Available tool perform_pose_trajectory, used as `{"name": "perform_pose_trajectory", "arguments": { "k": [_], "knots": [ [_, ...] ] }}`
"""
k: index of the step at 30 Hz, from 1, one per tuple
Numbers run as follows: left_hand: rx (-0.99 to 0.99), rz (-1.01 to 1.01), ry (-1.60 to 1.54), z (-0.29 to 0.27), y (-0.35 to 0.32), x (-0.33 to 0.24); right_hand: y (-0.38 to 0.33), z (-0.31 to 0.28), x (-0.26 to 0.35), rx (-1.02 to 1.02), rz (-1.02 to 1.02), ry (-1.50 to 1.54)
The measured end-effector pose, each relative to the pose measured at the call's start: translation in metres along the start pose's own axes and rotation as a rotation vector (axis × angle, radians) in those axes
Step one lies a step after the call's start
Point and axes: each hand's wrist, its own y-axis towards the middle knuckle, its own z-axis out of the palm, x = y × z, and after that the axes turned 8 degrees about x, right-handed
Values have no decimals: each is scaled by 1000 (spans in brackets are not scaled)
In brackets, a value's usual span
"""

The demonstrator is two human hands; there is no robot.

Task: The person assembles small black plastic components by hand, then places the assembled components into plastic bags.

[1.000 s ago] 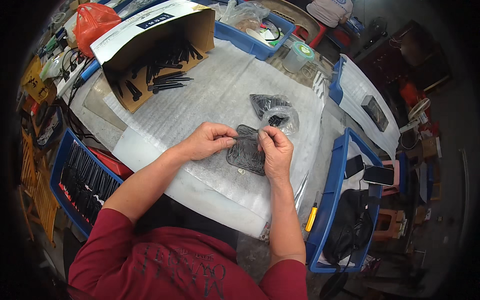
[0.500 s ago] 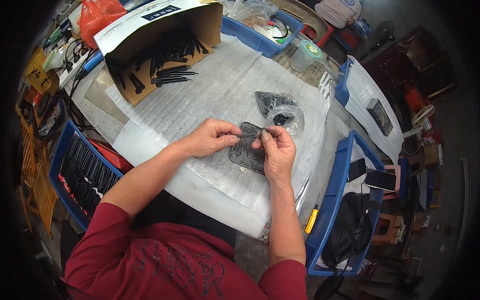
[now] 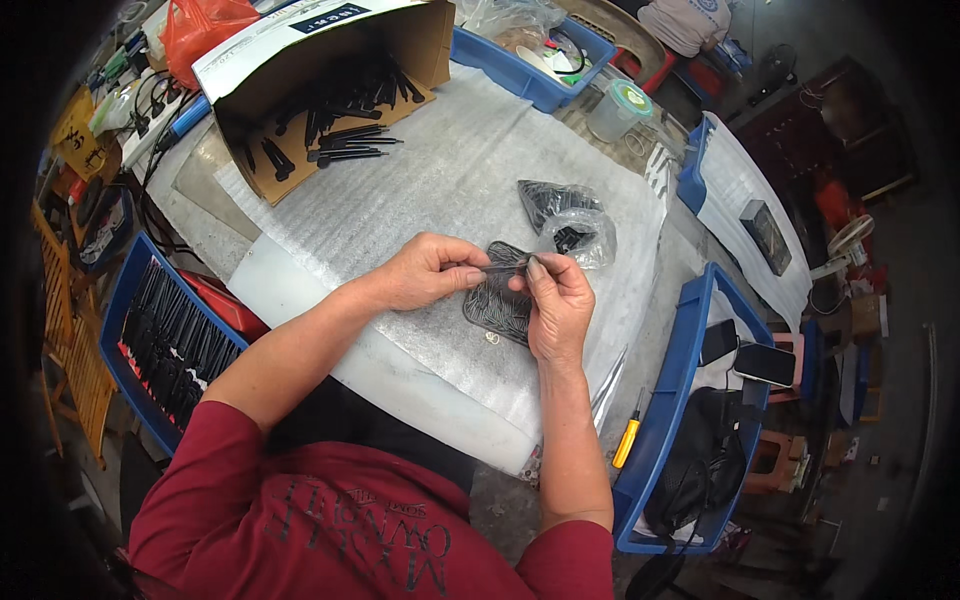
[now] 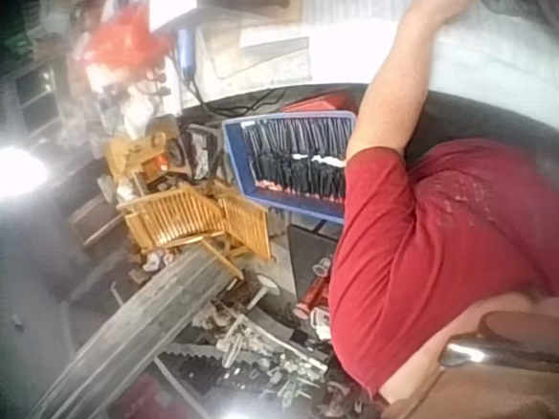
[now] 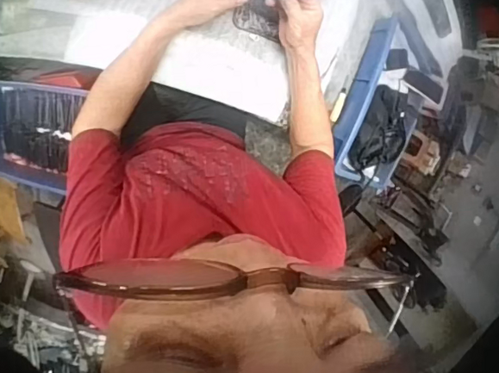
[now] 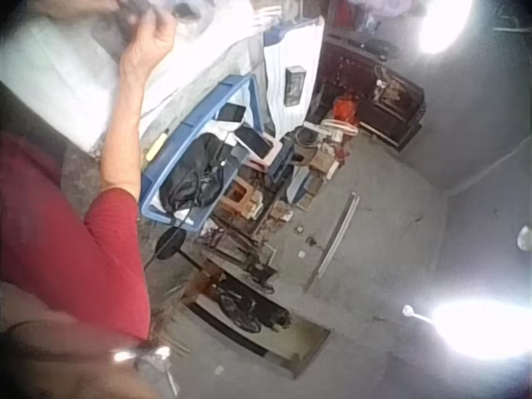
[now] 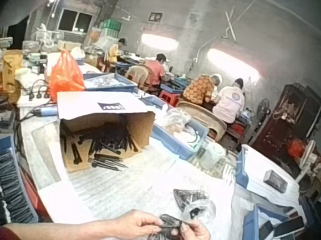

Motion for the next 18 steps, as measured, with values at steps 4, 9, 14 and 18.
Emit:
{"name": "perform_pose_trajectory", "arguments": {
  "k": [4, 9, 14, 18],
  "knots": [
    [-27, -31, -6, 1, 0, -2, -1, 1, -3, 21, 1, -25],
    [-7, -23, 26, 0, 0, 1, -2, 1, -5, 28, 8, -209],
    [16, 43, 110, 0, 1, 5, -3, 0, -5, 26, -29, -345],
    [33, -1, 140, 1, 1, 1, -4, -4, -4, 55, -30, -511]
  ]
}}
